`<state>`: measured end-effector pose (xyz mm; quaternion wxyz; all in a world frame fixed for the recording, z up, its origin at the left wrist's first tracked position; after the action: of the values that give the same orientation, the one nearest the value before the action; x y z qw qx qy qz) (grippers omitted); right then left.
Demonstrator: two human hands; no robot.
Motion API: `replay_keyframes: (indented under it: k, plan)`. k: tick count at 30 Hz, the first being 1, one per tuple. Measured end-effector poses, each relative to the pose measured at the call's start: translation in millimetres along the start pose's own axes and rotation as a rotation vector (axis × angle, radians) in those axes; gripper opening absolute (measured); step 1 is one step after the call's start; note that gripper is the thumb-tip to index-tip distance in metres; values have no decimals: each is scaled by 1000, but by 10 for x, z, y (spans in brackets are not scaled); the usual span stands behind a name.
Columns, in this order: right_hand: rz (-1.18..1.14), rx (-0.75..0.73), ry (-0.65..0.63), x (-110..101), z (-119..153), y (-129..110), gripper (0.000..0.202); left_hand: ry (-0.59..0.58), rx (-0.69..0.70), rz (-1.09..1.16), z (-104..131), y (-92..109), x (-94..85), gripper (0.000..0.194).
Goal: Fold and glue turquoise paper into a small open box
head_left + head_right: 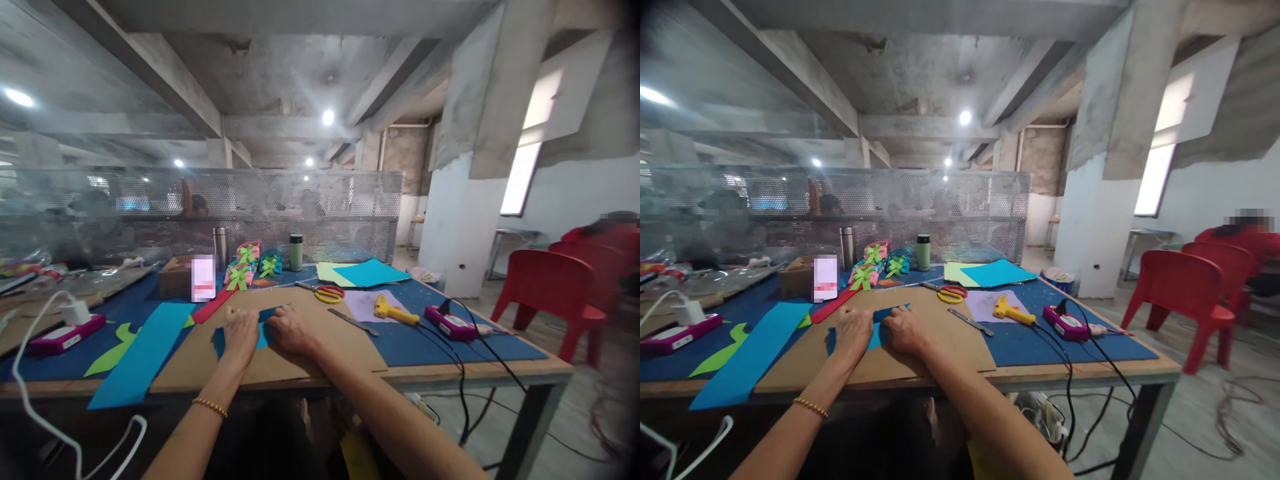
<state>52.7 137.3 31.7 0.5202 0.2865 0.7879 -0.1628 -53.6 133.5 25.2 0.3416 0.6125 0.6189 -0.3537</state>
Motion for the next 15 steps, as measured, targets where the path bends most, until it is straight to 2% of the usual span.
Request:
replay_keyframes:
  k: [2,6,11,15]
  plan:
    - [31,0,20,27,60,20,25,9,16,-17,8,24,-31,42]
    - [-21,-28,16,21,121,48,19,-68,5,0,-85,-25,-93,40]
    - [-163,12,-15,-17,115,43,14,-150,-22,51,-335,-341,-208,24]
    - [-163,35,-32,-91,146,9,17,-277,9,200,-394,-583,-108,16]
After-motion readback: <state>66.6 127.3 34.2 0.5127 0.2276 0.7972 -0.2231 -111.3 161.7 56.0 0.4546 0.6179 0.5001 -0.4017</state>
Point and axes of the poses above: each hand's wrist, its own z-axis away from the middle knuckle, its own x-axis out of the palm, y = z × x, the point moved 7 cm from there along -z, towards the middle knuckle, and after that the axes turned 1 degree about -z, right-handed, at the moved point
